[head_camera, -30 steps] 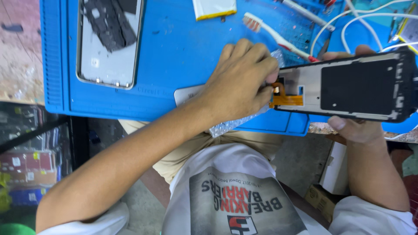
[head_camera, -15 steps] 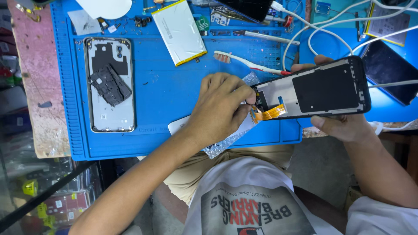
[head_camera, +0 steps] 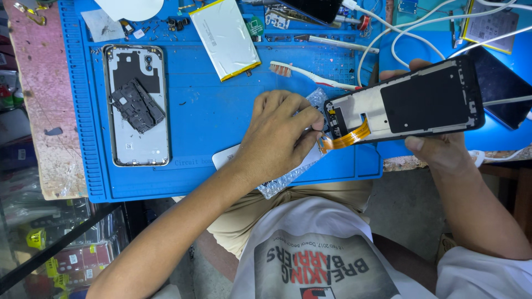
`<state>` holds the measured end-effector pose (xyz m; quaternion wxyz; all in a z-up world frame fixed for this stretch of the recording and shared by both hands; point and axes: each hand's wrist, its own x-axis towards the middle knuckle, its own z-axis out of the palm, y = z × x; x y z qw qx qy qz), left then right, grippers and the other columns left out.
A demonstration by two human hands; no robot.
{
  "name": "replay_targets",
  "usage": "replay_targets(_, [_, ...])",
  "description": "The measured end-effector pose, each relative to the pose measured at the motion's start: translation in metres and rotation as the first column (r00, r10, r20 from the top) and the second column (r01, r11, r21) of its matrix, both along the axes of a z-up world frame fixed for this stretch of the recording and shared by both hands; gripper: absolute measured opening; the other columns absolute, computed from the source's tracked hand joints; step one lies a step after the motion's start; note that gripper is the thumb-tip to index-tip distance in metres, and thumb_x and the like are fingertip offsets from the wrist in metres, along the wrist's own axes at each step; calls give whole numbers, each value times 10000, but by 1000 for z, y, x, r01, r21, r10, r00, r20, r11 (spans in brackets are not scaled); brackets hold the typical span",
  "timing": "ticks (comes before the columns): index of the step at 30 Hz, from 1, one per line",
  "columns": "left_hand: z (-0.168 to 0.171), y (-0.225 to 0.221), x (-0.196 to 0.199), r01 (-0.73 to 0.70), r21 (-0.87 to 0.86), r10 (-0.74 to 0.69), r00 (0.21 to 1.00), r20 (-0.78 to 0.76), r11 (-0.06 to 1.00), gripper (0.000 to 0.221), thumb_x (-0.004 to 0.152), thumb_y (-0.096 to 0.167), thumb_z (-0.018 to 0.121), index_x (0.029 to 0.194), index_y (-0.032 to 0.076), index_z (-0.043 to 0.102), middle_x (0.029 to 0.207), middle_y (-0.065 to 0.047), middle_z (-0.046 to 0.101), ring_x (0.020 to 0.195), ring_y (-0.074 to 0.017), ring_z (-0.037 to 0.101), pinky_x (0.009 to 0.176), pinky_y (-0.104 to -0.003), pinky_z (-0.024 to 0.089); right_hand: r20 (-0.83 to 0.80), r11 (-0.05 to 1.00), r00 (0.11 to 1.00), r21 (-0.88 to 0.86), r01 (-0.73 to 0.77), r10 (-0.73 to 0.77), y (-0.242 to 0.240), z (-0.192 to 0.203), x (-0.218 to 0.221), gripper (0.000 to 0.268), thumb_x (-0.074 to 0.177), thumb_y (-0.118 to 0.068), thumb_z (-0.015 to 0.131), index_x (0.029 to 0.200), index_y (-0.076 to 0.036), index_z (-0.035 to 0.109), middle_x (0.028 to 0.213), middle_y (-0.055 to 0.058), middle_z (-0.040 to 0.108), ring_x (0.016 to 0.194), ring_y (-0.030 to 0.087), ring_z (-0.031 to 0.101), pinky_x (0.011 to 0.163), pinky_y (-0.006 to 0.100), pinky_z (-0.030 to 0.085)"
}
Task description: The person assembles a mobile phone by hand and using a tool. The person connects internal components, inserts a battery, and attaches the screen and back cover.
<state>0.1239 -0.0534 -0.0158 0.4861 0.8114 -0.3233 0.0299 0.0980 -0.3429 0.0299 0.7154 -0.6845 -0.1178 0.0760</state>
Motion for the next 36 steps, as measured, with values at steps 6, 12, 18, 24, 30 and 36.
replay_targets(6, [-1, 1, -1, -6, -3, 6, 1000, 13, 1000, 183, 875, 127, 779, 1016, 138, 663, 1113, -56, 605, 1158, -290, 527, 1051, -473, 361, -72, 978, 996, 205, -30, 45, -10, -8, 2, 888, 890, -132, 852, 1612, -83, 338, 1497, 164, 493, 1429, 231, 513, 1251, 435, 464])
replay_targets(12, [-1, 0, 0, -11, -12, 10, 1000, -9, 1000, 208, 868, 169, 794, 1017, 132, 653, 1100, -66, 596, 1137, -295, 525, 1050, -476, 358, -87, 958, 993, 281, -57, 85, -14, -10, 9, 891, 851, -108, 878, 1571, -87, 354, 1509, 183, 508, 1402, 247, 537, 1220, 454, 479])
replay_targets(18, [-2, -3, 2, -31, -9, 31, 997, -69, 999, 197, 862, 162, 786, 993, 128, 642, 1048, -65, 581, 1110, -302, 524, 1041, -472, 349, -48, 991, 992, 77, -109, 113, 1, 0, 9, 917, 853, -184, 832, 1612, -110, 323, 1524, 193, 505, 1422, 275, 537, 1217, 467, 475])
replay_targets(24, [-4, -5, 3, -48, -29, 45, 995, -94, 998, 211, 831, 150, 790, 982, 126, 643, 1040, -70, 576, 1099, -302, 520, 1046, -472, 346, 26, 972, 983, -156, -173, 179, 12, 11, 11, 899, 844, -118, 784, 1615, -123, 321, 1545, 194, 494, 1447, 289, 508, 1176, 468, 491])
replay_targets(30, [-12, -10, 1, -96, -45, 92, 992, -84, 994, 226, 802, 171, 805, 953, 128, 642, 1035, -71, 581, 1110, -308, 521, 1052, -474, 345, 1, 953, 977, -221, -209, 214, 12, 16, 10, 892, 815, -102, 742, 1594, -143, 311, 1533, 174, 474, 1455, 283, 498, 1205, 465, 501])
replay_targets(36, [-20, -16, 0, -146, -73, 141, 988, -60, 987, 220, 799, 155, 785, 942, 126, 619, 1002, -58, 583, 1086, -293, 530, 1031, -469, 360, 31, 919, 975, -341, -196, 220, 1, 10, 4, 885, 822, -78, 725, 1608, -178, 332, 1488, 125, 480, 1400, 228, 506, 1205, 425, 506])
